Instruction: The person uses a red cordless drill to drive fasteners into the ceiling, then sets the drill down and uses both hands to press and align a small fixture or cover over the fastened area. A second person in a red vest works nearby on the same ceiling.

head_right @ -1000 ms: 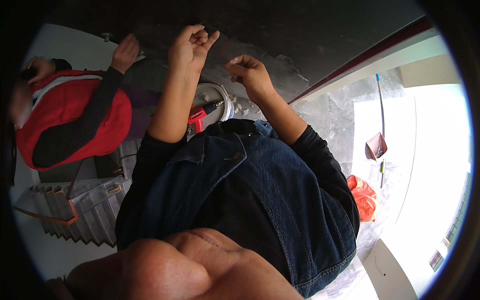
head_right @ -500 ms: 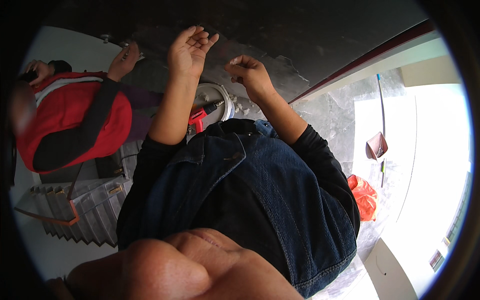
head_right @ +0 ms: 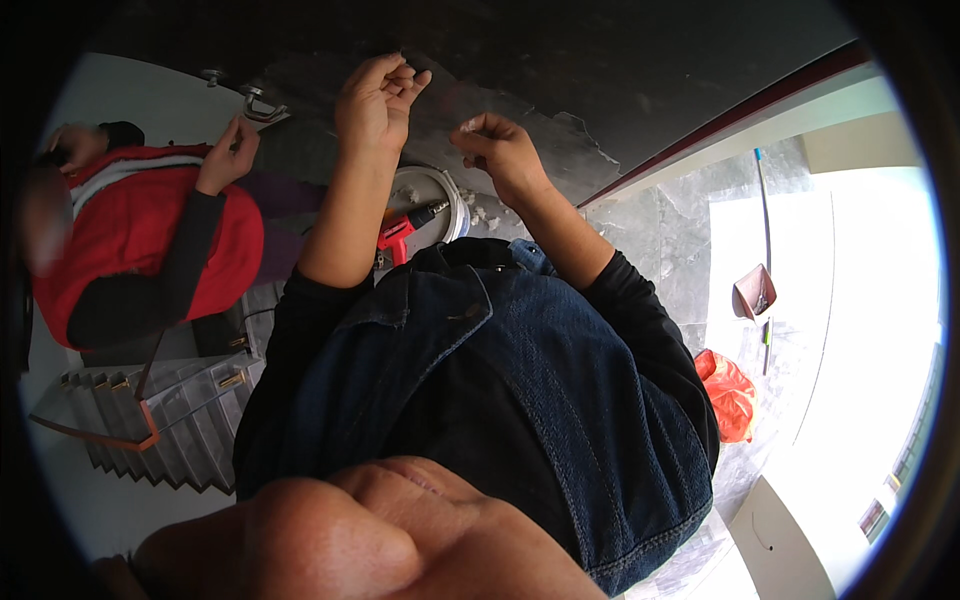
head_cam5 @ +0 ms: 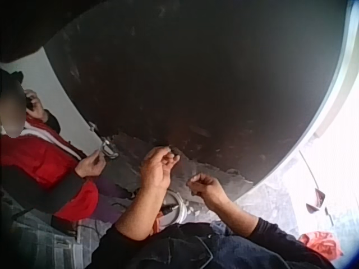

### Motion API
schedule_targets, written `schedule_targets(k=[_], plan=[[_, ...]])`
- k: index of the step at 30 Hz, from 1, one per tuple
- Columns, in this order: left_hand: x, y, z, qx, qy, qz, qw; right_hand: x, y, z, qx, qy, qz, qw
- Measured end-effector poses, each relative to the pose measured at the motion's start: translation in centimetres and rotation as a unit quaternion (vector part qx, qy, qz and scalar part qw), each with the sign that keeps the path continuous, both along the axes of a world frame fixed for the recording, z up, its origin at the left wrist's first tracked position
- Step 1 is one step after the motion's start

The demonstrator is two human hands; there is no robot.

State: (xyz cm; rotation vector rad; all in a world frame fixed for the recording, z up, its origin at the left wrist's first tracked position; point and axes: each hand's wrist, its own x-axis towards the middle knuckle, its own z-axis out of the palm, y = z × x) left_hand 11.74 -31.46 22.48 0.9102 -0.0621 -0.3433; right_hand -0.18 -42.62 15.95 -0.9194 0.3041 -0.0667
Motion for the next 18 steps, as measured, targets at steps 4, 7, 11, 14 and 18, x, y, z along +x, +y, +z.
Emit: schedule_targets(k=[4, 7, 11, 14, 18], plan=[[0.3, 0.3, -0.4, -0.002, 0.002, 0.000, 1.000, -0.1, 0.0, -0.1, -0.003, 0.002, -0.009, 1.000], [0.5, 0.8, -0.5, 0.000, 0.008, 0.005, 1.000, -0.1, 0.0, -0.1, -0.005, 0.007, -0.010, 1.000], [0.6, 1.5, 0.1, 0.009, -0.032, 0.025, 0.999, -0.1, 0.1, -0.4, -0.003, 0.008, -0.005, 1.000], [1.0, 2.0, 0.9, 0.009, -0.071, 0.018, 0.997, -0.1, 0.2, -0.7, -0.007, 0.007, 0.004, 1.000], [1.4, 2.0, 1.2, 0.022, -0.118, 0.005, 0.993, -0.1, 0.4, -0.7, 0.001, 0.018, 0.010, 1.000]])
